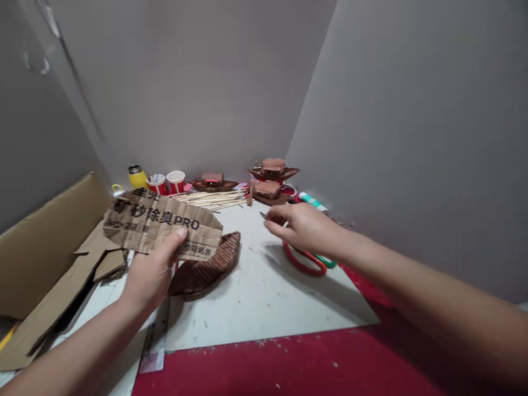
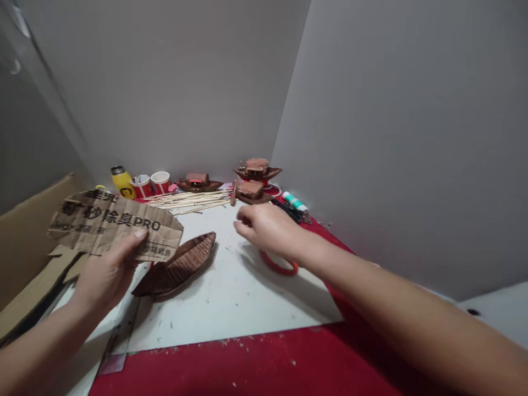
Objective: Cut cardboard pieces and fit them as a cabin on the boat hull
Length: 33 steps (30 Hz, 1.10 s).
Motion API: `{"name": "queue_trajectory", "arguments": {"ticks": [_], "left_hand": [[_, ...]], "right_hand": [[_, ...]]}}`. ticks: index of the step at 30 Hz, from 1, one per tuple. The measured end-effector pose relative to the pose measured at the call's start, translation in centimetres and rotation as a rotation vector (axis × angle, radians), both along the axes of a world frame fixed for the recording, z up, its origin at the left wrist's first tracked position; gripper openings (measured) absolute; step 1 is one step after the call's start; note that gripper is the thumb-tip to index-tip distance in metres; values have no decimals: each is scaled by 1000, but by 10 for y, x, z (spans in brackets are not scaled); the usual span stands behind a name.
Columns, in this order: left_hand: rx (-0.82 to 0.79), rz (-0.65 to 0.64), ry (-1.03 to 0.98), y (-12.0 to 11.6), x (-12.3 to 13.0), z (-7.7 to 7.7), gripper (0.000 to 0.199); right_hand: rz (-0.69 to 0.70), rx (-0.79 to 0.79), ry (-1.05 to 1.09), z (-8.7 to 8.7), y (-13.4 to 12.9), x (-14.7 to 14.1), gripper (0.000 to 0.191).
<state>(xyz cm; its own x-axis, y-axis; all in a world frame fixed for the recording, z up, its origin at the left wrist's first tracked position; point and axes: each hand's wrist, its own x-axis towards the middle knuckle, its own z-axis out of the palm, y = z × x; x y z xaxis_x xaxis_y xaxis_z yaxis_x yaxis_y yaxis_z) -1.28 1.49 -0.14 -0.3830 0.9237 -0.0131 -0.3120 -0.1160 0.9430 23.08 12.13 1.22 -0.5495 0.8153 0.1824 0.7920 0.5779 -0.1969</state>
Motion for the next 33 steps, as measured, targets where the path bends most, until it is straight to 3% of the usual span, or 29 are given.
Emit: {"name": "queue_trajectory", "arguments": {"ticks": [2, 7, 14, 20, 23, 26, 27, 30, 33], "left_hand": [[19, -28, -7, 3, -1, 2, 13], [-29, -100, -88, -1, 1, 7, 7], [-55, -159, -192, -19, 2, 21, 5], [0, -177, -183, -31, 1, 30, 4], [27, -187, -181, -33, -1, 34, 4], [45, -207, -194, -34, -2, 37, 10], [47, -214, -194, -35, -3, 37, 11], [58, -222, -187, -37, -2, 38, 14], [55, -222, -177, -40, -1, 37, 11]], "right_hand": [[-143, -61, -291, -7, 6, 25, 21], [-235, -195, -450, -34, 0, 52, 11], [-302, -190, -367, -57, 11, 49, 37], [-333, -190, -177, -51, 6, 62, 41], [-278, -132, 45, -42, -13, 69, 35], [-120, -198, 671, -36, -39, 73, 39], [-99, -271, 741, -36, -48, 73, 38], [-21, -404, 670, -38, -69, 71, 29], [130, -302, 608, -42, -81, 67, 33]]}}
